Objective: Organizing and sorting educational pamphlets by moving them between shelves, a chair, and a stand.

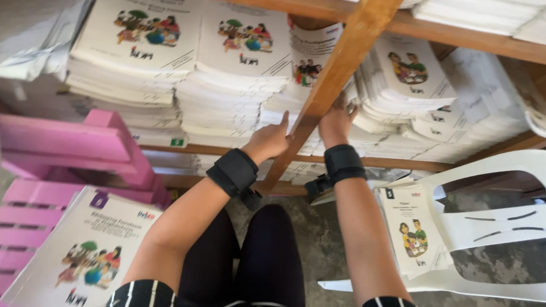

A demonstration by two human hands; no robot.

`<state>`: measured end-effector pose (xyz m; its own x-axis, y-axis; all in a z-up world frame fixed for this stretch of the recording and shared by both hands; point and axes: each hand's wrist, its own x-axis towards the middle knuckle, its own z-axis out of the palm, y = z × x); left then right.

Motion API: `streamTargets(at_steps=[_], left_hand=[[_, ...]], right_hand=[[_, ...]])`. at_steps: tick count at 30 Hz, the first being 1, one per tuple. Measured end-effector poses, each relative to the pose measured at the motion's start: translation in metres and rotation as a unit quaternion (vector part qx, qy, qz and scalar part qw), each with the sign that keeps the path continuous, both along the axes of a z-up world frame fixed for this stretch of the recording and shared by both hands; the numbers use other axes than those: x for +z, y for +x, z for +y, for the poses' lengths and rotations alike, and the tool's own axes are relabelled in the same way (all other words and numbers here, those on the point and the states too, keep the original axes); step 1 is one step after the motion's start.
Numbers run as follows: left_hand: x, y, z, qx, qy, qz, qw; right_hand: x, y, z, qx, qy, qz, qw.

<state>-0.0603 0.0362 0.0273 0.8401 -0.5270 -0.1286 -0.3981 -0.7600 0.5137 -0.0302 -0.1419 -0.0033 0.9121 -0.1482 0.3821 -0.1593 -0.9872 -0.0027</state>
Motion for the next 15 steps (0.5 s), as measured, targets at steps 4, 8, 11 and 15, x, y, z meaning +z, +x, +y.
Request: streamTargets(at_steps=[4, 8, 11, 15], left_hand=[[-0.001, -0.033, 0.048, 0.034, -0.016, 0.001, 0.999], [0.014, -0.073, 0.108, 0.074, -0.109, -0.007, 0.991], [0.012, -0.094, 0.154, 0.109, -0.178, -0.039, 0.977], [-0.025, -0.105, 0.211, 0.195, -0.262, -0.044, 0.944]], right_hand=[[0.006, -0.005, 0.002, 0.032, -0.017, 0.010, 0.999], [0.003, -0.002, -0.002, 0.002, -0.092, 0.214, 0.972], [-0.027, 0.013, -0.011, -0.036, -0.162, 0.296, 0.941], [0.021, -0.028, 0.040, 0.089, -0.109, 0.482, 0.865]])
